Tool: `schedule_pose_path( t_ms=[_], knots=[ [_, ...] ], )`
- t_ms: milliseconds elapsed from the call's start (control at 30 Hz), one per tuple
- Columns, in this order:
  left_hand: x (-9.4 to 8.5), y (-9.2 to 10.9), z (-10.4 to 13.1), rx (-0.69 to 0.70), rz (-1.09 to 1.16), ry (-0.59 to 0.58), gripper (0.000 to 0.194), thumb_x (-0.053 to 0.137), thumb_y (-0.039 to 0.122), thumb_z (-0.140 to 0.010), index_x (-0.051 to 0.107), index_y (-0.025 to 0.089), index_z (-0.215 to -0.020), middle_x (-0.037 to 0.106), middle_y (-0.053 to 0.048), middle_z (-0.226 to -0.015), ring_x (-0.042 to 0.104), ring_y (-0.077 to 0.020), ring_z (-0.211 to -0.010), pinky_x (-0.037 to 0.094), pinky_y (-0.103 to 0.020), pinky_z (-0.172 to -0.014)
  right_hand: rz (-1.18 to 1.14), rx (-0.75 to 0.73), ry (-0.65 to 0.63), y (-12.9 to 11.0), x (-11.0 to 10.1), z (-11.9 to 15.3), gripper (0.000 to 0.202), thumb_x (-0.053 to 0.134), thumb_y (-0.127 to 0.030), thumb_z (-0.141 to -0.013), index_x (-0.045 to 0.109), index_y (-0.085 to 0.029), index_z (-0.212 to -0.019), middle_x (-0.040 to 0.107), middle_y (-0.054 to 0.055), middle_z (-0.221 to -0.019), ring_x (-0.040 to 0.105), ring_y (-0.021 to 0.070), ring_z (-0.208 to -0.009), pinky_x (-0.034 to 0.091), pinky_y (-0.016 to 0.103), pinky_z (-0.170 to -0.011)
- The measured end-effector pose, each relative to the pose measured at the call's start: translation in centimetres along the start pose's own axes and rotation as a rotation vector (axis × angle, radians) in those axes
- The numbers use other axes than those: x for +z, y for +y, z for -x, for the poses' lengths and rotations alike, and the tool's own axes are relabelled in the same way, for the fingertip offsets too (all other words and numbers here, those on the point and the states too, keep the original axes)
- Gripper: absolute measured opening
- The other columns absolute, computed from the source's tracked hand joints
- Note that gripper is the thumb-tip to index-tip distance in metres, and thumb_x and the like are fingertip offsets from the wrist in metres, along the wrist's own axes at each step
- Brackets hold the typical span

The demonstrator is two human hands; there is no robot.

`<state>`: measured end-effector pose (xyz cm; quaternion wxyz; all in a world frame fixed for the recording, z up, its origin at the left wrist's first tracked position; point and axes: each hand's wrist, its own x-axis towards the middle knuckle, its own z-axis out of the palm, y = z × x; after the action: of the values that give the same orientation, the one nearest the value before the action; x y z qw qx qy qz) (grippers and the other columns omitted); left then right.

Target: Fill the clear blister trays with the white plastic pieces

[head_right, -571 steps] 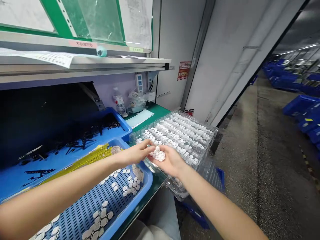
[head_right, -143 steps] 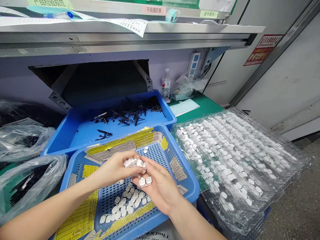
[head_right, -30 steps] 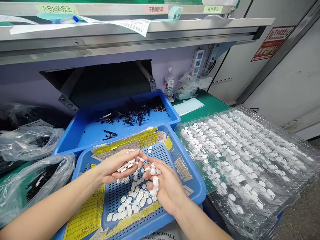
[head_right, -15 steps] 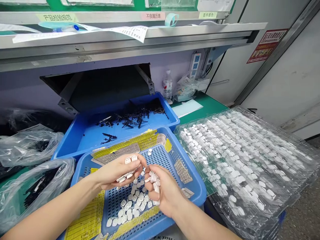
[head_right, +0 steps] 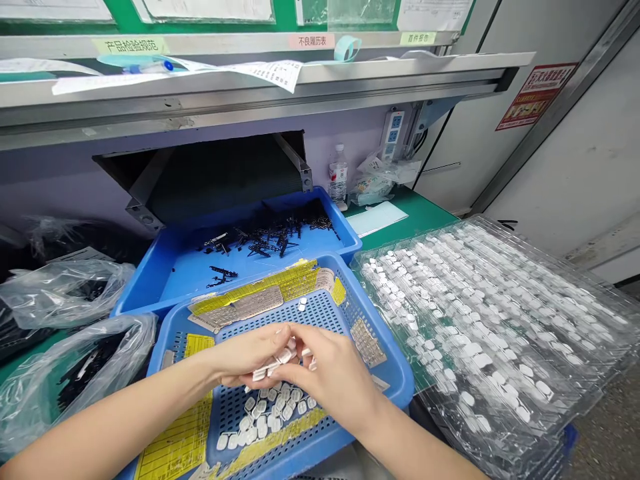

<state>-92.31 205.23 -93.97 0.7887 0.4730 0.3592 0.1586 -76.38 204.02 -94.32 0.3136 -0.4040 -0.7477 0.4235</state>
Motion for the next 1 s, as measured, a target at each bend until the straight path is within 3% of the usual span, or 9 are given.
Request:
schedule_pose_path(
  t_ms=[133, 300, 467, 567, 633, 700, 833, 900, 1000],
  knots=[
    [0.1, -0.2, -0.1, -0.062, -0.052, 0.021, 0.048, 0.034, 0.062, -0.071, 0.048, 0.016, -0.066, 0.034, 0.007, -0.036, 0.020, -0.0021, -0.022, 0.004, -0.016, -0.021, 0.178, -0.106, -0.024, 0.3, 0.2, -0.1, 0.014, 0.053, -0.034, -0.073, 0.059, -0.021, -0.076, 0.056, 0.003, -0.067, 0.047, 0.0135, -0.057, 0.031, 0.026, -0.049],
    [-0.3, -0.7, -0.6, -0.119, -0.027, -0.066, 0.063, 0.018, 0.072, -0.065, 0.043, 0.016, -0.052, 0.028, 0.006, -0.029, 0.019, -0.0034, -0.020, 0.008, -0.015, -0.020, 0.356, -0.211, -0.090, 0.5, -0.7, -0.2, 0.020, 0.045, -0.032, -0.078, 0.061, -0.020, -0.084, 0.055, 0.002, -0.062, 0.045, 0.0122, -0.052, 0.029, 0.025, -0.046],
    [-0.6, -1.2, -1.0, -0.148, 0.062, -0.123, 0.067, 0.017, 0.074, -0.063, 0.045, 0.014, -0.054, 0.031, 0.006, -0.034, 0.019, -0.0024, -0.020, 0.008, -0.015, -0.019, 0.287, -0.207, -0.089, 1.1, -1.2, 0.0, 0.024, 0.041, -0.027, -0.081, 0.060, -0.023, -0.095, 0.059, 0.004, -0.070, 0.051, 0.0143, -0.061, 0.034, 0.026, -0.051],
    [-0.6, -1.3, -1.0, -0.162, 0.101, -0.135, 0.068, 0.013, 0.073, -0.064, 0.047, 0.013, -0.059, 0.033, 0.006, -0.036, 0.019, -0.0022, -0.020, 0.007, -0.015, -0.019, 0.171, -0.131, -0.053, 1.3, -1.1, 0.1, 0.021, 0.044, -0.025, -0.078, 0.062, -0.024, -0.089, 0.060, 0.003, -0.073, 0.052, 0.0151, -0.064, 0.037, 0.027, -0.055],
    [-0.6, -1.2, -1.0, -0.176, 0.145, -0.128, 0.067, 0.014, 0.071, -0.067, 0.049, 0.013, -0.066, 0.039, 0.004, -0.042, 0.023, -0.0022, -0.021, 0.008, -0.015, -0.020, 0.037, -0.027, -0.030, 1.2, -1.2, 0.1, 0.016, 0.048, -0.025, -0.075, 0.063, -0.023, -0.080, 0.061, 0.002, -0.072, 0.052, 0.0143, -0.065, 0.039, 0.027, -0.057],
    [-0.4, -0.9, -0.9, -0.165, 0.190, -0.124, 0.062, 0.020, 0.067, -0.071, 0.050, 0.013, -0.075, 0.045, 0.002, -0.050, 0.028, -0.0022, -0.024, 0.009, -0.014, -0.021, -0.174, 0.145, -0.012, 1.0, -1.7, 0.2, 0.011, 0.052, -0.026, -0.073, 0.062, -0.021, -0.072, 0.058, 0.000, -0.063, 0.049, 0.0100, -0.055, 0.038, 0.022, -0.050],
    [-0.4, -0.4, -1.0, -0.188, 0.248, -0.086, 0.034, 0.038, 0.045, -0.079, 0.048, 0.016, -0.092, 0.050, 0.000, -0.060, 0.041, -0.0044, -0.035, 0.016, -0.012, -0.025, -0.786, 0.475, 0.051, 1.1, -3.1, 0.9, 0.016, 0.057, -0.031, -0.069, 0.051, -0.018, -0.062, 0.039, -0.008, -0.046, 0.019, 0.0002, -0.031, 0.011, 0.013, -0.027],
    [-0.4, -0.4, -1.1, -0.177, 0.285, -0.092, 0.024, 0.045, 0.027, -0.072, 0.044, 0.017, -0.093, 0.054, -0.003, -0.065, 0.046, -0.0069, -0.041, 0.022, -0.012, -0.027, -1.078, 0.534, 0.079, 1.5, -3.7, 1.5, 0.019, 0.058, -0.031, -0.068, 0.047, -0.017, -0.059, 0.036, -0.008, -0.046, 0.014, -0.0006, -0.031, 0.007, 0.011, -0.025],
    [-0.3, -0.4, -1.2, -0.122, 0.307, -0.123, 0.034, 0.044, 0.012, -0.057, 0.040, 0.017, -0.090, 0.057, -0.006, -0.072, 0.046, -0.0081, -0.043, 0.025, -0.012, -0.027, -1.415, 0.529, 0.071, 2.1, -3.9, 2.2, 0.020, 0.055, -0.029, -0.070, 0.045, -0.016, -0.057, 0.034, -0.007, -0.049, 0.015, -0.0002, -0.033, 0.009, 0.009, -0.024]
  ],
)
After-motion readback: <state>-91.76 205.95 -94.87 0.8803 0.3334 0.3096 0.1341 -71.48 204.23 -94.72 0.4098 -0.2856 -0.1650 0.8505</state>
